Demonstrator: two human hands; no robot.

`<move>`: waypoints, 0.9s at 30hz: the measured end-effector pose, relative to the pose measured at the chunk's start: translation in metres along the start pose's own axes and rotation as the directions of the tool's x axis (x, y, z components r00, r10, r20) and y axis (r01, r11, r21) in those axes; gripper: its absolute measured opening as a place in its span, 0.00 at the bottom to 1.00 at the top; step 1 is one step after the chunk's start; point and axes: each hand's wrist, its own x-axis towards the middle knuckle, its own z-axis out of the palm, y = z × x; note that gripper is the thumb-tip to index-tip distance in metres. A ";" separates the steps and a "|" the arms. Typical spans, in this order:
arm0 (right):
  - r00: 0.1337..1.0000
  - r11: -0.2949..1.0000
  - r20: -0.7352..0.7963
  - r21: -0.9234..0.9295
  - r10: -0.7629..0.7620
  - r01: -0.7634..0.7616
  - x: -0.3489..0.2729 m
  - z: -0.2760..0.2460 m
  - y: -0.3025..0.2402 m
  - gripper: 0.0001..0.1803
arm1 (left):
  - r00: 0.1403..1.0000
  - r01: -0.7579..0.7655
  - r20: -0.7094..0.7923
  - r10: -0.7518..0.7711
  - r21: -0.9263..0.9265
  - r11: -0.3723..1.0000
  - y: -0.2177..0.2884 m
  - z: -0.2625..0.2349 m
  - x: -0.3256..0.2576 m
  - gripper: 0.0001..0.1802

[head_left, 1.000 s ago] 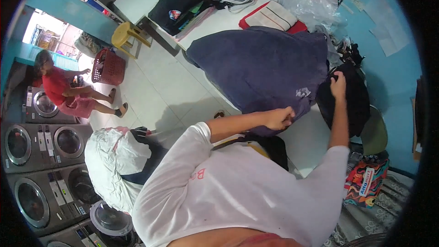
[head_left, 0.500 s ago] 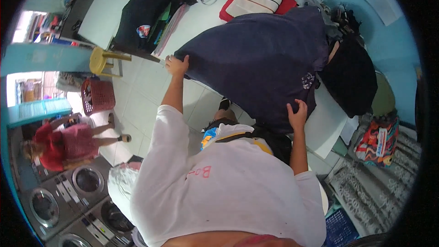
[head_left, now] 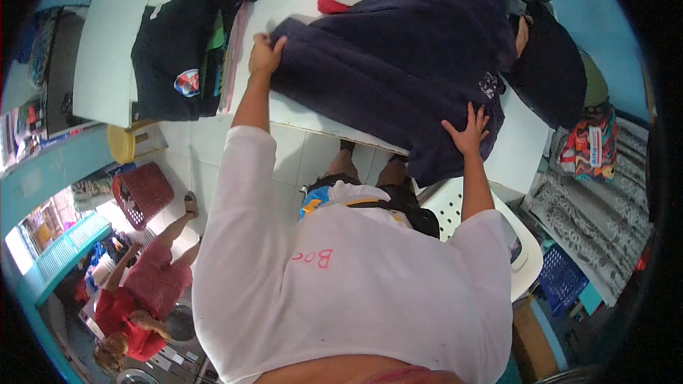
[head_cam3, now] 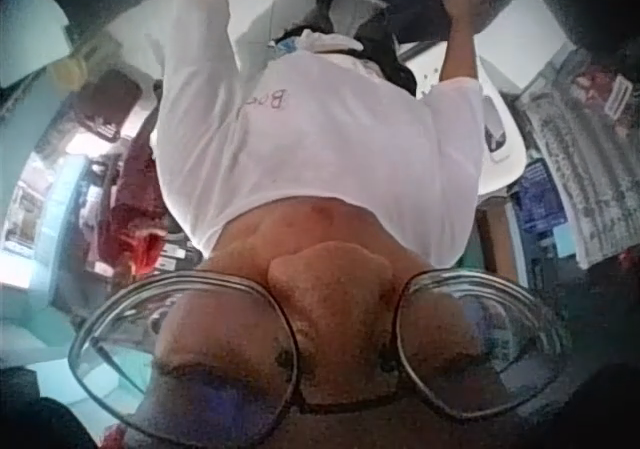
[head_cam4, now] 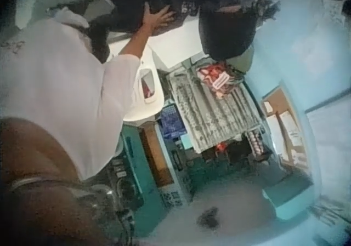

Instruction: Folding various pieces of laundry, including a dark t-shirt, a white t-shirt, and a pink towel, on a table in a laundry shop.

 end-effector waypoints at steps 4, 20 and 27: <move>0.878 0.948 -0.474 0.307 0.072 0.088 -0.043 0.001 0.017 0.46 | 0.999 -0.042 0.000 0.042 0.009 0.999 -0.044 -0.015 -0.040 0.42; 0.665 0.674 -0.296 0.602 0.686 -0.428 -0.119 0.048 0.048 0.45 | 0.979 0.177 0.105 -0.174 -0.024 0.984 -0.090 -0.042 -0.111 0.30; 0.782 0.570 0.411 0.535 0.469 -0.624 -0.168 0.054 0.047 0.30 | 0.983 0.154 0.136 -0.125 -0.233 0.960 -0.077 -0.027 -0.102 0.27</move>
